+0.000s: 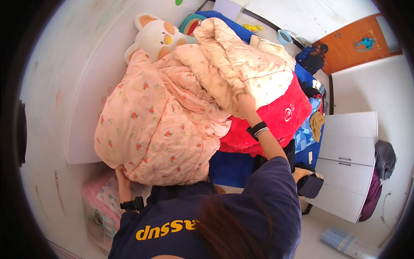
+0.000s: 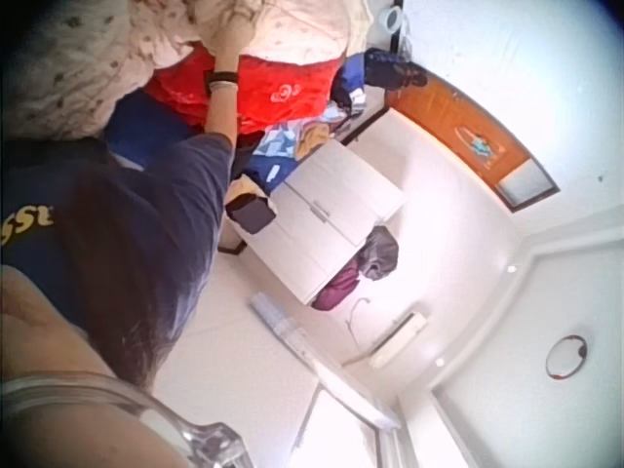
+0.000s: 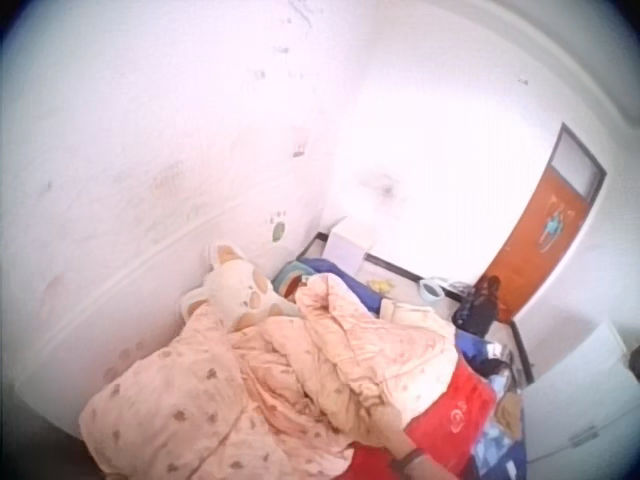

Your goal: The person cleans a bedroom by wiping down the headboard of a bed with a cloth, moving several bags and pillows aside to reach surfaces, and rearranging bedding.

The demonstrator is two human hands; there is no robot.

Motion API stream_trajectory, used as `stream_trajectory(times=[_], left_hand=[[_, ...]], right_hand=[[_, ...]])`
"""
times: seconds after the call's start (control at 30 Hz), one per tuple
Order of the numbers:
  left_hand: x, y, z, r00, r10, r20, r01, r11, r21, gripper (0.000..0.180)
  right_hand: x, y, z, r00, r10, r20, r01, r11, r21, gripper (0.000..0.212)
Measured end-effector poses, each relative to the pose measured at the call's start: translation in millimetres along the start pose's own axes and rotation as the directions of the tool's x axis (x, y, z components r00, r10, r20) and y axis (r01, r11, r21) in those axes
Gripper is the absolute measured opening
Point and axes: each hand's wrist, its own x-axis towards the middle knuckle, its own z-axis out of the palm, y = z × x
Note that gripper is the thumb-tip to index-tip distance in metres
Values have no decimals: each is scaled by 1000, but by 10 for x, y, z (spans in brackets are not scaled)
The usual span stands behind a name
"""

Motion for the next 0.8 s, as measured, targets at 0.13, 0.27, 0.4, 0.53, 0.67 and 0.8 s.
stream_trajectory(times=[0.13, 0.27, 0.4, 0.53, 0.67, 0.8], left_hand=[[178, -114, -168, 1000, 19, 3, -19, 1000, -23, 10], [-94, 28, 39, 997, 77, -17, -77, 997, 11, 12], [-140, 47, 135, 997, 69, -21, -70, 997, -34, 10], [-172, 40, 143, 998, 51, -33, -53, 997, -51, 11], [-67, -9, 128, 998, 32, -47, -34, 998, -56, 11], [63, -130, -86, 999, 21, -36, -23, 997, -77, 11]], right_hand=[[416, -22, -295, 917, 8, -398, 5, 999, 31, 22], [841, -67, -265, 871, -122, -477, 36, 982, -186, 36], [1044, -72, 88, 979, 59, -194, -93, 981, -170, 76], [1222, -13, 206, 958, 286, -4, -279, 934, -221, 75], [1354, 385, 23, 939, 338, -69, -342, 938, -56, 51], [1269, 114, -670, 888, 303, -345, -255, 950, 177, 37]])
